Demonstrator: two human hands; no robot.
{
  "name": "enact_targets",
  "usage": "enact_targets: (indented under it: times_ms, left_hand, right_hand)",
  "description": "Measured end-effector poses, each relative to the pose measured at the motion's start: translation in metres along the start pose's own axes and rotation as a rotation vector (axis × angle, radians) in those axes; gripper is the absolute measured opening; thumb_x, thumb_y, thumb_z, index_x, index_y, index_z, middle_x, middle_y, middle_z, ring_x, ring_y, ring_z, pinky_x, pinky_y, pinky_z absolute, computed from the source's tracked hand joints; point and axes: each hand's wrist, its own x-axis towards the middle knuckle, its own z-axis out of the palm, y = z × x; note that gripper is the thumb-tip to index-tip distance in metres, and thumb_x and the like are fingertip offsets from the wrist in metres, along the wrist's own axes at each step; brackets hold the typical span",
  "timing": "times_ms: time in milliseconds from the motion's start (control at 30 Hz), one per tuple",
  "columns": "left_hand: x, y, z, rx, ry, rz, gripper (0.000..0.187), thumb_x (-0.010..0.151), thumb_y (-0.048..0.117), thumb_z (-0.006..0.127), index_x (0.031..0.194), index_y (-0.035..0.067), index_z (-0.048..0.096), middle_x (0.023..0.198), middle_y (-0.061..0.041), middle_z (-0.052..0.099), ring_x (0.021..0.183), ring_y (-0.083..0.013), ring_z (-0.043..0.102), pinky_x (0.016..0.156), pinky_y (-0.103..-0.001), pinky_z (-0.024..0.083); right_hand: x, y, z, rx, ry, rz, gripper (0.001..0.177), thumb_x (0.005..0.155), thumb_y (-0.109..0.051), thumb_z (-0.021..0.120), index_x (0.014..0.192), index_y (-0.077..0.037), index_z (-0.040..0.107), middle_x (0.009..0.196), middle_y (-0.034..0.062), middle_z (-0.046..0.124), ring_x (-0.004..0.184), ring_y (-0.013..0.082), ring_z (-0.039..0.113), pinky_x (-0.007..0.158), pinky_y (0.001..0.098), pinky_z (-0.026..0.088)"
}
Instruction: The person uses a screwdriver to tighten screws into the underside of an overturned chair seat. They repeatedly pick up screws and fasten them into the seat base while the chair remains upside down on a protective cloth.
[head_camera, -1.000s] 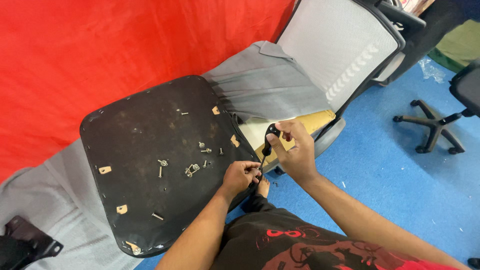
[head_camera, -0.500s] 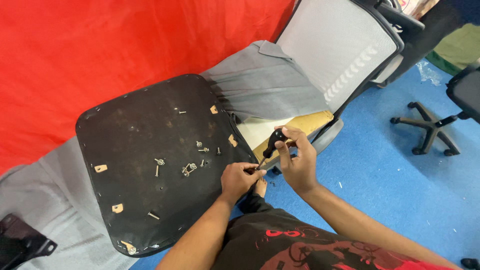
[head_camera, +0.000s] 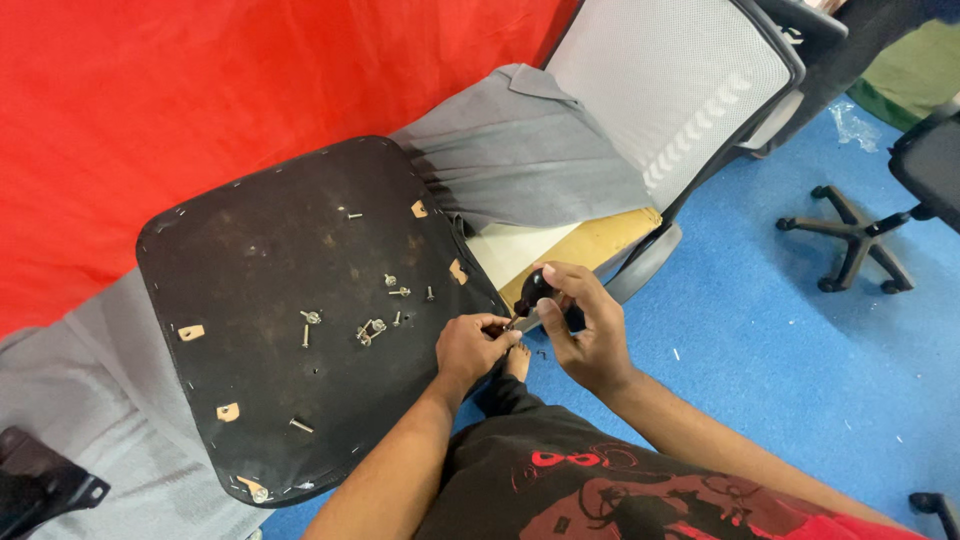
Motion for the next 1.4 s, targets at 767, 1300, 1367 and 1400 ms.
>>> enact_targets:
  times_ms: [767,1300,1367,1400]
  left_hand:
    - [-0.001,-0.005,0.0,-0.063,-0.014,-0.001,0.03,0.08,0.039,0.08,0.106,0.024,0.082,0.074,0.001,0.078,0.069,-0.0127,0.075,0.066,-0.028,0.055]
    - [-0.002,-0.003,-0.003,-0.042,-0.056,-0.008,0.028,0.082,0.035,0.079,0.106,0.021,0.081,0.073,0.0,0.078,0.067,-0.0098,0.074,0.065,-0.027,0.054]
    - [-0.002,-0.003,-0.001,-0.088,-0.046,-0.022,0.028,0.082,0.034,0.079,0.106,0.019,0.081,0.072,0.0,0.078,0.066,-0.0099,0.074,0.064,-0.027,0.053]
    - [-0.002,-0.005,0.0,-0.11,-0.043,-0.028,0.029,0.082,0.034,0.079,0.106,0.018,0.081,0.072,0.0,0.078,0.065,-0.01,0.074,0.064,-0.027,0.053]
  right_hand:
    - [-0.005,-0.015,0.005,0.027,0.068,0.162,0.02,0.099,-0.001,0.07,0.116,0.0,0.059,0.118,0.0065,0.066,0.073,0.005,0.052,0.061,0.0206,0.044]
    - [0.027,-0.006,-0.008,0.076,-0.024,0.367,0.015,0.099,0.0,0.067,0.114,-0.004,0.065,0.072,-0.001,0.051,0.055,0.0021,0.039,0.05,0.0226,0.031]
    - [0.038,0.002,-0.007,0.055,-0.059,0.306,0.016,0.096,-0.001,0.071,0.11,-0.004,0.065,0.069,-0.0026,0.05,0.054,0.0023,0.04,0.05,0.0224,0.032]
    - [0.043,0.006,-0.006,0.043,-0.074,0.277,0.017,0.094,-0.001,0.073,0.108,-0.004,0.065,0.068,-0.0033,0.05,0.054,0.0024,0.041,0.05,0.0224,0.033]
